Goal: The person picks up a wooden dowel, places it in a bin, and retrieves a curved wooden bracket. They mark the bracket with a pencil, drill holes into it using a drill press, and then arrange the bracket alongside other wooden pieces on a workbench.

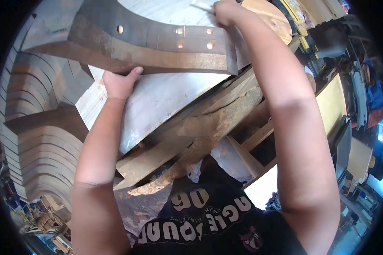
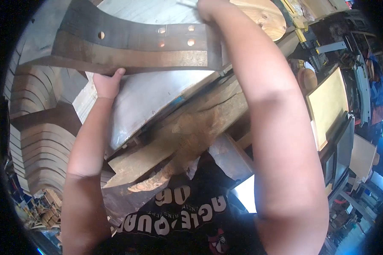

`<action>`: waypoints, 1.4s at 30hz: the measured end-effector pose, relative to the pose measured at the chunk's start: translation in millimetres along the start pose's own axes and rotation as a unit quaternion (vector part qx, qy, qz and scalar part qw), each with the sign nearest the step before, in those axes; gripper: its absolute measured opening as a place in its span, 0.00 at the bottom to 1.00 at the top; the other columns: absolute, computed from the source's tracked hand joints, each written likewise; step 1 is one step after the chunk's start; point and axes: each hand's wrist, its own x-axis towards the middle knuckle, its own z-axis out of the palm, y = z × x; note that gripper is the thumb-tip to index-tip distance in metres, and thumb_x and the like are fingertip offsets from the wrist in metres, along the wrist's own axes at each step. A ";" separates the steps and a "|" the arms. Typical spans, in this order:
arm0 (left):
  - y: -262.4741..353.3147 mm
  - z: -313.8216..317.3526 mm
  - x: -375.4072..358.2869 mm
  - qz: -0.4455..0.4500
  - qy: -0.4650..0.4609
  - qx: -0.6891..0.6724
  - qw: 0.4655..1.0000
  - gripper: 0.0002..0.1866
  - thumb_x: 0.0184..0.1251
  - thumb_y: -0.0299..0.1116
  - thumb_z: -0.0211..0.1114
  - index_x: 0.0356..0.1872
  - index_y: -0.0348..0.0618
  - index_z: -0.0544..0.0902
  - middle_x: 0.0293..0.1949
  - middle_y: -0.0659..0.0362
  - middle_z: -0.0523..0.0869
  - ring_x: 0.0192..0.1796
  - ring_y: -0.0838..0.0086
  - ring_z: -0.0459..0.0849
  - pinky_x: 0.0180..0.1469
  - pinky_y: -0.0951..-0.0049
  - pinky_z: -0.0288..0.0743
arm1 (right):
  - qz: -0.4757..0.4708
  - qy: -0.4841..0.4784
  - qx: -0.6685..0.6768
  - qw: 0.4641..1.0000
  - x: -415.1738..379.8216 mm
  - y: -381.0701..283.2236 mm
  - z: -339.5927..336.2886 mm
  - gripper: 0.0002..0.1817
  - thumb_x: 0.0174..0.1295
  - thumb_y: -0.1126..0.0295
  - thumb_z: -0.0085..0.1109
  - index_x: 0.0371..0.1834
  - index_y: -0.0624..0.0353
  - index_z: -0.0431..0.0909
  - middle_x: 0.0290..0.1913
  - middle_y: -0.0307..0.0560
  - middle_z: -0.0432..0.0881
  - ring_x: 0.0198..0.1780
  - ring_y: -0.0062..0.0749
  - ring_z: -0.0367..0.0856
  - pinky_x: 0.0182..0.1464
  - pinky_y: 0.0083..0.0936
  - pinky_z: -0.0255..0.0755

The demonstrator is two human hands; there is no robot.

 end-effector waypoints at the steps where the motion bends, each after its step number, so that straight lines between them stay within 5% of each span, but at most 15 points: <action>1: 0.9 -0.2 0.1 -0.001 -0.011 -0.017 1.000 0.29 0.48 0.37 0.91 0.48 0.32 0.88 0.47 0.48 0.94 0.50 0.62 0.93 0.56 0.63 0.85 | 0.001 -0.002 -0.009 1.000 2.8 -1.5 -0.2 0.14 0.58 0.67 0.65 0.41 0.66 0.91 0.51 0.65 0.91 0.55 0.59 0.90 0.59 0.46 0.82; 4: 3.2 -1.8 -0.2 -0.015 -0.021 0.000 1.000 0.29 0.48 0.37 0.90 0.49 0.33 0.87 0.46 0.49 0.95 0.49 0.63 0.93 0.56 0.64 0.86 | 0.030 0.037 0.066 0.997 -1.1 -4.1 -7.7 0.15 0.58 0.69 0.64 0.44 0.63 0.91 0.50 0.65 0.91 0.55 0.60 0.90 0.60 0.46 0.81; 7: 6.9 -2.7 -1.2 -0.018 -0.014 -0.005 1.000 0.32 0.45 0.38 0.91 0.50 0.33 0.87 0.46 0.50 0.95 0.50 0.61 0.94 0.56 0.62 0.86 | -0.051 0.300 0.221 0.927 -53.0 13.1 11.6 0.21 0.72 0.60 0.68 0.59 0.64 0.81 0.48 0.57 0.92 0.50 0.44 0.92 0.52 0.38 0.84; 9: 8.7 -3.2 0.9 -0.018 -0.013 0.000 1.000 0.34 0.45 0.39 0.91 0.52 0.33 0.86 0.48 0.49 0.94 0.51 0.59 0.93 0.57 0.62 0.85 | 0.111 0.320 0.357 0.871 -117.9 3.1 15.6 0.25 0.69 0.55 0.71 0.60 0.62 0.84 0.55 0.56 0.91 0.62 0.49 0.89 0.63 0.39 0.80; 11: 9.9 -3.3 -0.2 -0.019 -0.018 0.010 1.000 0.37 0.45 0.40 0.91 0.55 0.33 0.84 0.50 0.48 0.94 0.53 0.58 0.93 0.58 0.61 0.85 | 0.232 0.264 0.432 0.830 -184.6 -22.6 23.2 0.23 0.69 0.54 0.70 0.55 0.64 0.87 0.52 0.60 0.92 0.57 0.46 0.91 0.62 0.41 0.81; 13: 14.5 -0.1 -1.1 -0.001 0.020 0.042 0.999 0.39 0.47 0.39 0.90 0.59 0.33 0.82 0.53 0.47 0.93 0.56 0.57 0.92 0.60 0.61 0.84 | 0.203 0.279 0.497 0.796 -222.4 -54.6 71.5 0.28 0.70 0.53 0.70 0.60 0.70 0.86 0.56 0.67 0.90 0.61 0.52 0.89 0.68 0.42 0.78; 16: 16.5 0.2 -7.7 -0.009 0.039 0.076 0.996 0.39 0.52 0.38 0.88 0.63 0.34 0.78 0.57 0.45 0.91 0.59 0.56 0.90 0.64 0.61 0.81 | 0.160 0.289 0.441 0.834 -258.3 -119.1 95.9 0.46 0.70 0.50 0.70 0.79 0.77 0.66 0.81 0.75 0.66 0.85 0.65 0.59 0.86 0.48 0.53; 18: 20.3 2.1 -15.1 -0.013 0.046 0.042 0.998 0.37 0.57 0.37 0.86 0.64 0.34 0.77 0.58 0.45 0.91 0.60 0.57 0.89 0.66 0.62 0.80 | 0.171 0.286 0.491 0.805 -267.6 -139.6 94.9 0.51 0.67 0.52 0.73 0.82 0.79 0.58 0.83 0.80 0.57 0.88 0.64 0.51 0.88 0.47 0.46; 20: 20.9 5.3 -27.8 -0.009 0.059 -0.039 0.997 0.33 0.62 0.37 0.83 0.64 0.34 0.77 0.57 0.46 0.91 0.61 0.58 0.89 0.67 0.62 0.78 | 0.164 0.320 0.465 0.809 -268.4 -139.5 101.8 0.52 0.64 0.51 0.77 0.79 0.79 0.63 0.80 0.81 0.63 0.83 0.65 0.63 0.85 0.46 0.55; 23: 31.1 1.5 -63.5 -0.038 0.086 -0.103 0.990 0.29 0.69 0.37 0.79 0.64 0.34 0.78 0.58 0.47 0.90 0.62 0.60 0.87 0.69 0.63 0.76 | 0.207 0.271 0.646 0.683 -277.3 -133.0 74.8 0.51 0.60 0.49 0.81 0.74 0.78 0.69 0.73 0.79 0.73 0.71 0.62 0.78 0.77 0.45 0.69; 27: 80.0 -18.4 -133.2 -0.096 0.113 -0.130 0.980 0.32 0.65 0.36 0.83 0.64 0.35 0.78 0.57 0.48 0.90 0.60 0.60 0.87 0.67 0.62 0.77 | 0.310 0.161 0.643 0.681 -271.8 -105.7 89.4 0.48 0.57 0.52 0.84 0.72 0.75 0.71 0.66 0.67 0.80 0.58 0.46 0.85 0.56 0.36 0.81; 30: 99.8 -37.8 -203.0 -0.092 0.134 -0.105 0.981 0.34 0.60 0.35 0.85 0.64 0.34 0.78 0.56 0.48 0.90 0.58 0.61 0.87 0.66 0.61 0.78 | 0.256 0.111 0.812 0.512 -301.9 -113.5 87.6 0.49 0.58 0.55 0.84 0.76 0.70 0.68 0.65 0.61 0.80 0.57 0.39 0.85 0.47 0.31 0.82; 34: 111.8 -107.6 -310.8 -0.125 0.088 -0.053 0.987 0.34 0.58 0.35 0.86 0.62 0.33 0.79 0.54 0.51 0.90 0.57 0.62 0.88 0.65 0.61 0.79 | 0.101 0.007 0.832 0.546 -375.9 -123.8 66.6 0.45 0.66 0.66 0.78 0.82 0.65 0.61 0.65 0.56 0.80 0.53 0.32 0.86 0.44 0.26 0.83; 39: 122.0 -219.3 -435.8 0.043 0.173 -0.233 0.956 0.44 0.61 0.55 0.84 0.66 0.35 0.73 0.68 0.43 0.80 0.76 0.53 0.76 0.79 0.48 0.68 | 0.044 -0.035 0.839 0.541 -483.8 -207.3 25.0 0.35 0.67 0.70 0.77 0.74 0.65 0.68 0.53 0.49 0.86 0.47 0.25 0.87 0.47 0.23 0.83; 42: 128.9 -285.1 -529.9 0.009 0.258 -0.196 0.946 0.45 0.60 0.58 0.84 0.64 0.35 0.72 0.62 0.47 0.82 0.72 0.54 0.80 0.75 0.48 0.74 | 0.000 -0.046 0.747 0.663 -536.0 -281.1 26.4 0.38 0.68 0.70 0.77 0.76 0.65 0.65 0.51 0.48 0.86 0.44 0.26 0.88 0.46 0.23 0.83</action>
